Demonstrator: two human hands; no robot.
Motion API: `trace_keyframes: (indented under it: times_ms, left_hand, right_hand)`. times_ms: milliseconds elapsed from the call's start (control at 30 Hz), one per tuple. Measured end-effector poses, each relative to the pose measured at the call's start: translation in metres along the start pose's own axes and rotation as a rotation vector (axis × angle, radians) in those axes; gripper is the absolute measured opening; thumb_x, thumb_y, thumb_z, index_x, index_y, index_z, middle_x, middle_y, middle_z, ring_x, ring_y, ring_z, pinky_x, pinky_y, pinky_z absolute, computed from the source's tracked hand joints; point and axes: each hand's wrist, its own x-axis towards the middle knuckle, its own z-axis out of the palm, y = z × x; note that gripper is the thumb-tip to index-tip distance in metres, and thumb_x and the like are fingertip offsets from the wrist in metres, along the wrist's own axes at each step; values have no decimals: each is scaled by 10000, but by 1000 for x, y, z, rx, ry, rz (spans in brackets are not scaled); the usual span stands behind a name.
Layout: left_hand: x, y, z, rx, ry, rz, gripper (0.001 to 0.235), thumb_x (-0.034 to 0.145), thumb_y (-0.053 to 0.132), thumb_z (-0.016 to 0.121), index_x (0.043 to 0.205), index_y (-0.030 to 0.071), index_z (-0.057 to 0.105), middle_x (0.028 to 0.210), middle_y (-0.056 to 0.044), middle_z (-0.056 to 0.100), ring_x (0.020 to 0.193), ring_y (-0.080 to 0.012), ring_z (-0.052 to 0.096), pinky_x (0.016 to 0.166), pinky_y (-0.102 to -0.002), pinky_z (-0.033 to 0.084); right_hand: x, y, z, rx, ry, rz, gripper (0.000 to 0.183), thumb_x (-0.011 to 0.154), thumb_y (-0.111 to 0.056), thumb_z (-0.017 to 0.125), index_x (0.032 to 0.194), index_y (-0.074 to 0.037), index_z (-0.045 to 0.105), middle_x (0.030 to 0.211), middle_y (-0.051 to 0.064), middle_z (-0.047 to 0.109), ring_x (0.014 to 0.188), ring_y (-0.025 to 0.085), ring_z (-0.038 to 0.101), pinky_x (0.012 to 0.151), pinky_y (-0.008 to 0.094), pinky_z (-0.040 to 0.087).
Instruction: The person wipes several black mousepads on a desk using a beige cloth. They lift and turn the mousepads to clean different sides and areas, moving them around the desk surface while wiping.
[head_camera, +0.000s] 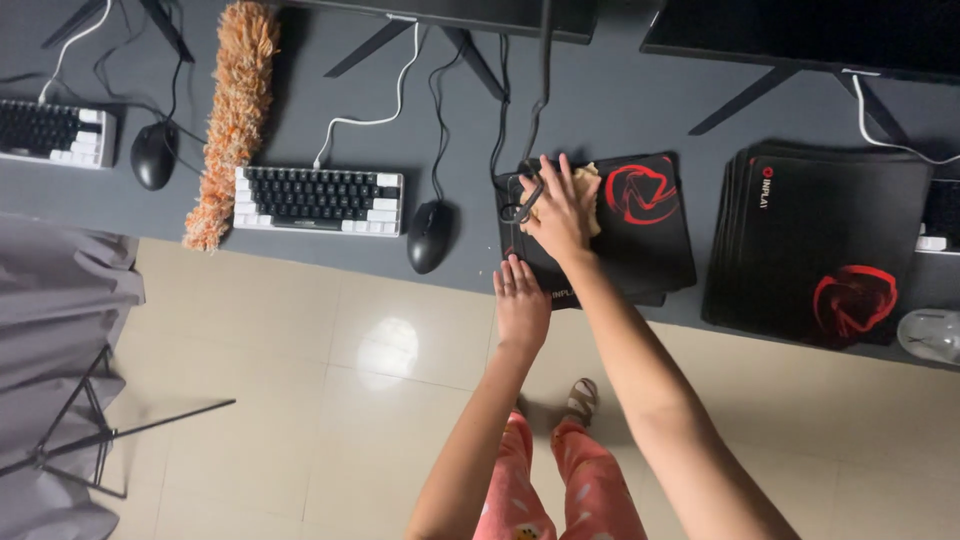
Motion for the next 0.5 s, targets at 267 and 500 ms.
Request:
trace_keyframes:
  times_ms: [267, 500]
  left_hand:
    - [14, 15, 13, 272, -4, -19, 620, 991, 254, 505, 1432, -173, 422, 1528, -364, 403, 1426, -468, 411, 1207, -556, 242]
    - [17, 13, -4, 334, -96, 21, 602, 962, 199, 497, 1420, -187, 434, 1515, -386, 408, 1396, -483, 439, 1193, -562, 254]
  right_hand:
    - [-86, 11, -20, 104, 93, -13, 446, 866, -285, 807, 1286, -163, 719, 1525, 124, 533, 1418, 400, 479, 1207, 630, 291]
    - [-99, 73, -71, 22, 173, 129, 482, 855, -236, 828, 1316, -144, 724, 1487, 164, 545, 1384, 429, 514, 1166, 639, 349]
